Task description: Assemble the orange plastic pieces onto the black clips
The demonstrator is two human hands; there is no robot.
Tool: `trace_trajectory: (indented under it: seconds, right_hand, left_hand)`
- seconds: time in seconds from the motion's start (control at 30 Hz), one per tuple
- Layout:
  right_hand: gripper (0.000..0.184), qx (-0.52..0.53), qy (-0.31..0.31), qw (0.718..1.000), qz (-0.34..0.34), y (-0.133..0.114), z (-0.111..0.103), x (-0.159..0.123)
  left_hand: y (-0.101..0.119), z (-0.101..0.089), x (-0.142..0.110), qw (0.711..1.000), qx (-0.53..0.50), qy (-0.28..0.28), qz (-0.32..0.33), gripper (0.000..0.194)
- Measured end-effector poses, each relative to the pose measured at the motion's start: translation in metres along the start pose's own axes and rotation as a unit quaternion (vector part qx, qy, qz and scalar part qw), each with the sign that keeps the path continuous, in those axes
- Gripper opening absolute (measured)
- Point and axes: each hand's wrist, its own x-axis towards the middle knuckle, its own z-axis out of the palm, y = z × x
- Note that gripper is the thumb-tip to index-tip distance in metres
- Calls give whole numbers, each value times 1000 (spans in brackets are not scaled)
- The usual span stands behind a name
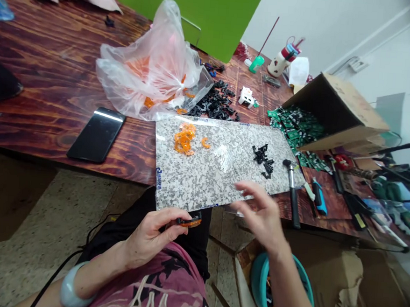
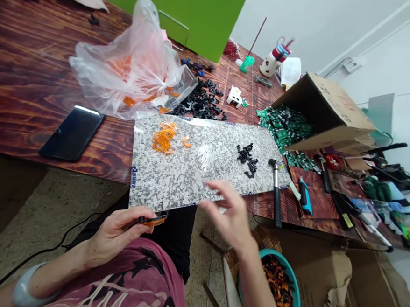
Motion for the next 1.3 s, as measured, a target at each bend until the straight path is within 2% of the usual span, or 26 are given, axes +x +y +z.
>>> trace_trajectory:
  seconds: [0.07,0.13,0.2,0.3,0.4,0.47,0.6,0.7,0.87,1.07,1.17,1.3]
  right_hand:
    - [38,89,-97,990,-55,-33,25,-7]
    - [37,154,-123,977,-82,-49,42,-13]
    - [26,190,-108,972,-91,-52,51,-16]
    - [13,194,-86,972,-106,-47,53,-17]
    - [12,161,-79,976,-127,-47,50,-16]
    - [12,132,-78,978,-145,-49,48,-16]
    - [11,97,-74,976,-179,-51,48,-14]
    - [11,100,-68,975,-187,-49,50,-14]
    - [10,142,-87,972,-163,-39,54,-16]
    - [15,205,-80,968,-120,-26,50,-18]
    - [18,245,-46,966,-67,-21,47,-20]
    - [20,277,2,960,39,-22,47,-26]
  left_hand:
    - [2,1,3,1000,-18,-9,4,21]
    - [3,2,4,999,-33,-16,4,19]
    - [3,1,5,999,-31,-29,9,16]
    - [3,-2,6,998,14,-51,20,18]
    - [4,-9,9,994,81,-64,34,35]
    - [6,-13,13,987,126,-75,69,42]
    - [12,-19,24,959,189,-127,166,28]
    - [13,-21,30,946,204,-152,200,28]
    - [11,-14,28,946,198,-151,208,23]
    - [18,10,27,967,163,-86,177,21]
    - [20,20,32,975,141,-85,147,22]
    - [17,29,39,980,140,-85,117,25]
